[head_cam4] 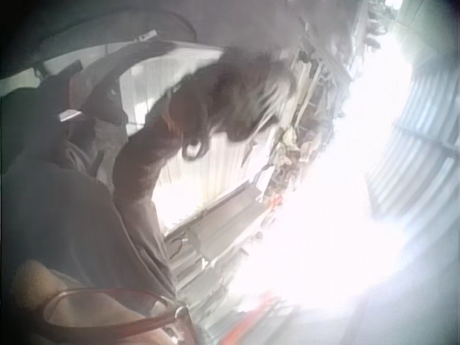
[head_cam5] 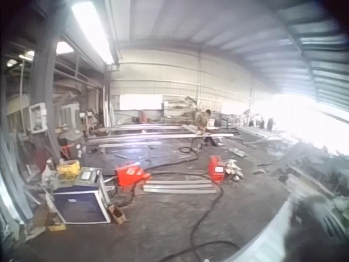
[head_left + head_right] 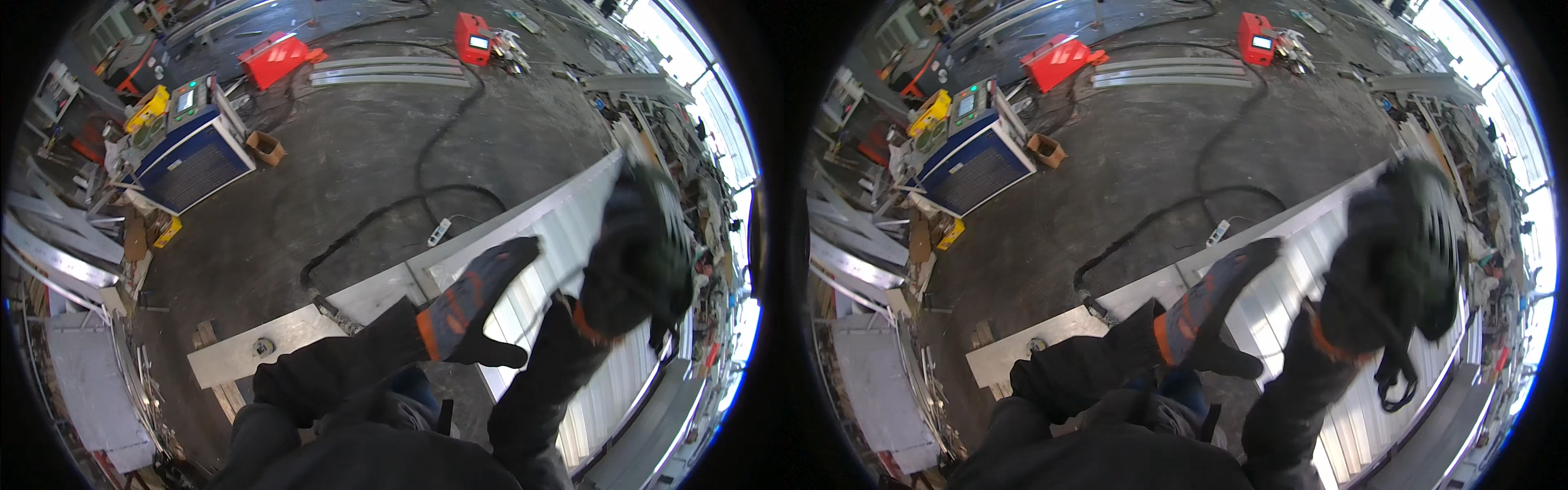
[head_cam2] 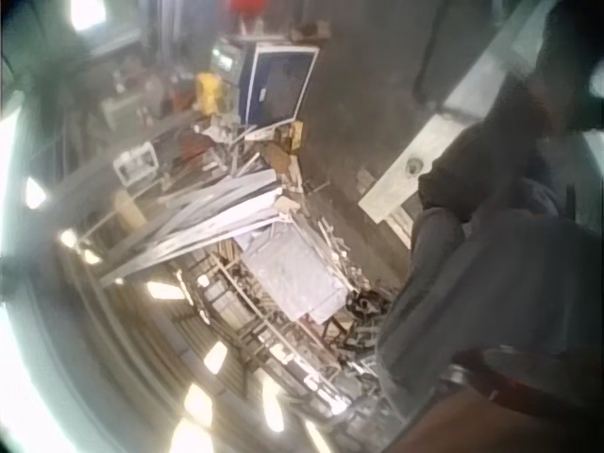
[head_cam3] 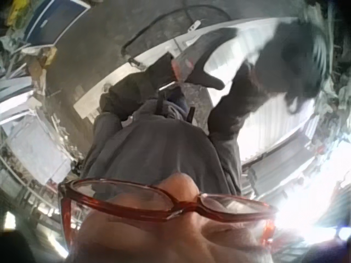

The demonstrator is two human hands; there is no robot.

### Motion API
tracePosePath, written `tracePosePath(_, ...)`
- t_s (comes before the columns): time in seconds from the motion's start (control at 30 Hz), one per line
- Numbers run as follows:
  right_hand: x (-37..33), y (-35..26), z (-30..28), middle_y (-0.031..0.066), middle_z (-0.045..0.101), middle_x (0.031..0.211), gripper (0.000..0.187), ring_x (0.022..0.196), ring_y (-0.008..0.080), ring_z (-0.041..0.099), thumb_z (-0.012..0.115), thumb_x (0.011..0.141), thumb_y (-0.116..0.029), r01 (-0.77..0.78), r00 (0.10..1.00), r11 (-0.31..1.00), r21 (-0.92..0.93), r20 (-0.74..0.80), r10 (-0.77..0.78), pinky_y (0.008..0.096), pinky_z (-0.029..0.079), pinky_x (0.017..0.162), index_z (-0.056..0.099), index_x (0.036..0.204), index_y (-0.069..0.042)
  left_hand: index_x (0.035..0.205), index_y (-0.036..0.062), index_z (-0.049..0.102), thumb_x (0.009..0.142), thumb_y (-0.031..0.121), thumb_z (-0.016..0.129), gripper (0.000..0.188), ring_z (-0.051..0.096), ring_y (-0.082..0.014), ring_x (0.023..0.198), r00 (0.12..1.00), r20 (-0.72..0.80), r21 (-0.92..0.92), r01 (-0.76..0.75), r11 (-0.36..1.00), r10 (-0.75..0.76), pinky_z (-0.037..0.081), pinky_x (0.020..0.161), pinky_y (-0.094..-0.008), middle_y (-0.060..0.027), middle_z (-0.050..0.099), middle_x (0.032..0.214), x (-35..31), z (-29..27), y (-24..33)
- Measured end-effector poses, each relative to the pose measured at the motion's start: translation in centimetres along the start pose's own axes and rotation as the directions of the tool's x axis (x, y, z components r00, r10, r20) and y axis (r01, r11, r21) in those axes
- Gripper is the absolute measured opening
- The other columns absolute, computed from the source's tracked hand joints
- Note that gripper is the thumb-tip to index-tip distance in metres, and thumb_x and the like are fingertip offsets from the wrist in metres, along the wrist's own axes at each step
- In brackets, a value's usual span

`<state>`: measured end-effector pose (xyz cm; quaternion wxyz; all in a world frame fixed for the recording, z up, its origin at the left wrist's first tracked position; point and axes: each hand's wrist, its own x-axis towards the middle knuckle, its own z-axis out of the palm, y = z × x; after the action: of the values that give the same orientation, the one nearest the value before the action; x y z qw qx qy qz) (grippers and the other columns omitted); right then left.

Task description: The person assembles a large metal frame by drilling holes, grinding edges, and using a hammer to fit components. They handle a metal sheet, drill, angle grinder, and hammer to complete the assembly.

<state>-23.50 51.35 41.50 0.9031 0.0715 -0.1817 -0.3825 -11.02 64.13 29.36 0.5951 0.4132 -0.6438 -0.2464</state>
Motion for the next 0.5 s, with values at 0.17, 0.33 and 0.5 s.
tracePosePath(0.17,12.9,4.3,-0.6,0.0127,0.057,0.108,0.021,0.099,0.0263,0.062,0.057,0.096,-0.015,-0.296,0.887,0.936,-0.192,0.31,0.344,0.0403,0.055,0.092,0.053,0.113,-0.003,0.133,0.0039,0.049,0.082,0.014,0.075,0.058,0.06,-0.017,0.099,0.964,0.247,-0.337,0.179,0.924,-0.097,0.05,0.088,-0.0321,-0.0101,0.062,0.112,3.7,-5.6,1.3)
tracePosePath(0.33,20.0,4.0,-3.6,0.0102,0.059,0.09,0.034,0.081,0.0261,0.062,0.063,0.091,-0.038,0.131,0.925,0.772,-0.622,0.357,0.13,0.0392,0.054,0.077,0.057,0.106,-0.009,0.109,0.0026,0.066,0.083,0.003,0.067,0.026,0.064,-0.0157,0.09,0.788,0.037,-0.058,0.616,0.786,-0.615,0.054,0.083,-0.0299,-0.0079,0.068,0.101,-1.1,-18.2,-0.1)
tracePosePath(0.5,22.3,-1.3,-13.3,0.0132,0.057,0.119,0.055,0.104,0.0333,0.061,0.062,0.092,-0.042,-0.08,0.994,0.583,-0.809,-0.111,-0.018,0.0504,0.056,0.089,0.046,0.127,-0.003,0.095,0.0018,0.066,0.084,0.0,0.06,0.012,0.056,-0.01,0.073,0.742,-0.627,0.231,0.467,0.853,-0.237,0.042,0.06,-0.0246,-0.0079,0.063,0.083,0.9,-27.3,8.7)
